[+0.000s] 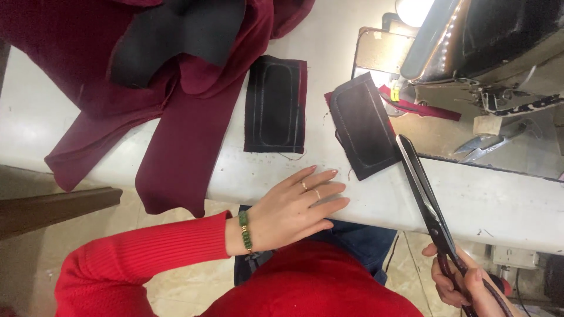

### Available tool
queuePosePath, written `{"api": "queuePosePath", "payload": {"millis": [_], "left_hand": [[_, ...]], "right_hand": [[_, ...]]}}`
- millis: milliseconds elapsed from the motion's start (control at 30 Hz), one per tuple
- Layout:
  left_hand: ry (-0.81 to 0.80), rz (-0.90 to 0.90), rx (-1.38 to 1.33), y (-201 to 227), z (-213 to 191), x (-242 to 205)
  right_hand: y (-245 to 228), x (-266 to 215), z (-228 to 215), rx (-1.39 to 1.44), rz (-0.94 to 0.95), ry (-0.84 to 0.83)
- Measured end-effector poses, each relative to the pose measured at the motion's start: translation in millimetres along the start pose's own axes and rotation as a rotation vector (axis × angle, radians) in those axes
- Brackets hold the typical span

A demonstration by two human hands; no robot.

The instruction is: The person uses shears to trim the edges of a small, dark piece of fabric on a white work surface. They hold the fabric with one hand while cutting along the perimeter with the other, occasionally repositioning the material to access different sides.

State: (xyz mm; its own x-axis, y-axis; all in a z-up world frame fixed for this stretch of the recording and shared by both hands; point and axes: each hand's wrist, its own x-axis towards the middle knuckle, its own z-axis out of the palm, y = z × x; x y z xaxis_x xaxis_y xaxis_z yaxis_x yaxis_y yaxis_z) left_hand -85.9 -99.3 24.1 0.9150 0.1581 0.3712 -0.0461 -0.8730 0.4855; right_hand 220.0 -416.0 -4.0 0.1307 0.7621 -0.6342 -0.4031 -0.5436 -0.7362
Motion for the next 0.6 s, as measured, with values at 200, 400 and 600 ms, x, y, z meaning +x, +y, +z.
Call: {"api": "queuePosePath", "payload": {"millis": [200,400,600], "left_hand": [[-0.206,-0.057,0.292,-34,13,50],[-0.139,-0.117,0.559,-66,16,73],[-0.139,-0.111,0.536,-67,13,71]], "right_hand": [[39,9,-47,0.137,-0.059,-0.038],[11,-22,-31,0.015,0.063,0.084],[39,-20,-58,0.16,0.111,-0.1]]}}
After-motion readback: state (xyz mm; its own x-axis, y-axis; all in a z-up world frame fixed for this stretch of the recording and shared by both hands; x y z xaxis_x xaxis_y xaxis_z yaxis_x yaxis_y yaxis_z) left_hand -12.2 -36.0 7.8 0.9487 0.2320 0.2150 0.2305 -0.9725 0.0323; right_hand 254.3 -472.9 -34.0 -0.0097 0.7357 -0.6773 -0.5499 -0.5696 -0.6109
